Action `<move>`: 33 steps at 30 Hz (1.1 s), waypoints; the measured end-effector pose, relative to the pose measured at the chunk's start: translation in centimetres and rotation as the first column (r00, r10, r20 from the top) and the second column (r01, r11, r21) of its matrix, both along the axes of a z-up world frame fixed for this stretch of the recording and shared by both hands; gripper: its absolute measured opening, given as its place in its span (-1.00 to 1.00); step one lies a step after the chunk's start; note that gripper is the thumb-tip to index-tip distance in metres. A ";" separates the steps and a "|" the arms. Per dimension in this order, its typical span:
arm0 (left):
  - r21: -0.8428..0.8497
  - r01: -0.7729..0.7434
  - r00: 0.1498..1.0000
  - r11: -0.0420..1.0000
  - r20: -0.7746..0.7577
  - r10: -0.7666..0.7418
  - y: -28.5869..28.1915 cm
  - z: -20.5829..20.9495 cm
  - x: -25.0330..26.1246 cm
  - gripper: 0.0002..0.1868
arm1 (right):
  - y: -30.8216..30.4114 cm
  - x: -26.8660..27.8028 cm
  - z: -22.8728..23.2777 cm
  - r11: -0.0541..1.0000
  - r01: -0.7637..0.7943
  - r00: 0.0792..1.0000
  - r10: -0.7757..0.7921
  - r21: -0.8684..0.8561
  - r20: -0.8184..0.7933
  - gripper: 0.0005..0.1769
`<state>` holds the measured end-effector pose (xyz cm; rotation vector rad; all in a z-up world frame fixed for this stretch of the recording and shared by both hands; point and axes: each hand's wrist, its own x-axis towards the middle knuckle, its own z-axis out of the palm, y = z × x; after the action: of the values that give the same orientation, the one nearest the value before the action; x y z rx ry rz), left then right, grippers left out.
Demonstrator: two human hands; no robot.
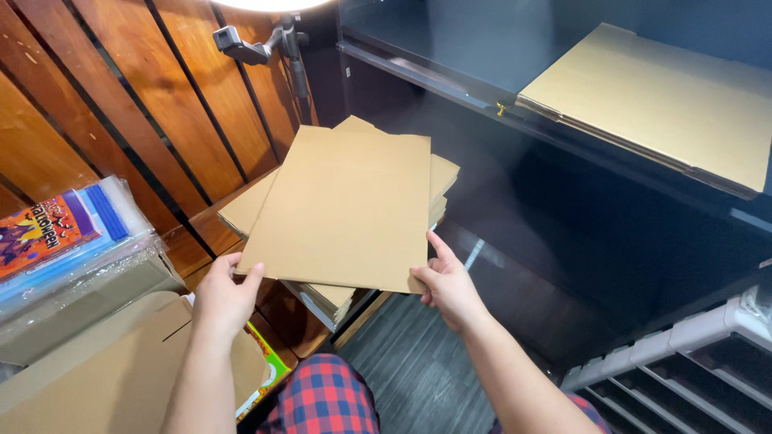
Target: The person repeatedly picks up flat cardboard sheets from a stack on a low wooden surface and places them one by one onto a black shelf above. The action is repeated continuously throughout the clip.
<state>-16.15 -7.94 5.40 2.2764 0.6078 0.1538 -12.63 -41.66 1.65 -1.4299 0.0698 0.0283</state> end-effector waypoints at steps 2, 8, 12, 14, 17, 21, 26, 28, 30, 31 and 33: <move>-0.015 -0.003 1.000 1.000 0.019 0.004 -1.0 0.6 -1.0 -0.36 | -0.4 0.3 0.1 1.000 0.013 1.000 -0.013 -0.015 0.004 -0.13; -0.101 -0.015 0.999 0.995 0.046 0.020 -3.0 1.2 -2.9 -0.36 | -1.9 2.0 -1.7 0.996 0.091 0.996 -0.091 -0.014 -0.012 -0.30; -0.141 -0.068 0.997 0.988 0.022 0.072 -3.2 0.2 -2.9 -0.47 | -1.3 0.0 3.0 0.994 0.071 0.987 -0.081 -0.080 -0.142 -0.41; -0.136 -0.072 0.997 0.988 0.029 0.076 -3.2 -0.3 -2.8 -0.49 | -1.3 0.0 2.8 0.995 0.069 0.988 -0.078 -0.076 -0.136 -0.41; -0.162 -0.084 0.995 0.983 0.044 0.093 -3.2 -0.4 -2.8 -0.49 | -0.9 -0.8 3.9 0.990 0.066 0.984 -0.085 -0.121 -0.158 -0.38; -0.228 -0.087 0.989 0.970 0.095 0.111 -2.9 -1.1 -2.5 -0.40 | -0.9 -1.7 4.2 0.988 0.074 0.979 -0.098 -0.136 -0.181 -0.33; -0.419 -0.090 0.982 0.904 0.115 0.151 -3.5 -0.2 -2.5 -0.25 | -1.7 -1.2 2.3 0.995 0.086 0.982 -0.095 -0.059 -0.164 -0.27; -0.484 -0.093 0.975 0.870 0.135 0.179 -3.6 -0.1 -2.4 -0.20 | -1.8 -1.2 2.2 0.996 0.084 0.982 -0.088 -0.032 -0.167 -0.26; -0.533 -0.109 0.966 0.839 0.142 0.215 -3.7 0.0 -2.3 -0.20 | -1.8 -1.2 2.3 0.996 0.087 0.982 -0.089 -0.022 -0.165 -0.25; -0.534 -0.108 0.966 0.839 0.142 0.215 -3.7 0.1 -2.3 -0.20 | -1.8 -1.2 2.3 0.996 0.088 0.982 -0.090 -0.023 -0.164 -0.25; -0.577 -0.086 0.971 0.813 0.135 0.199 -3.8 0.1 -2.3 -0.23 | -1.8 -1.4 2.5 0.998 0.051 0.986 -0.057 -0.040 -0.158 -0.31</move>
<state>-18.44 -11.71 5.54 1.6129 0.6251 0.2276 -14.00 -43.47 4.14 -1.4588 0.2419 0.0970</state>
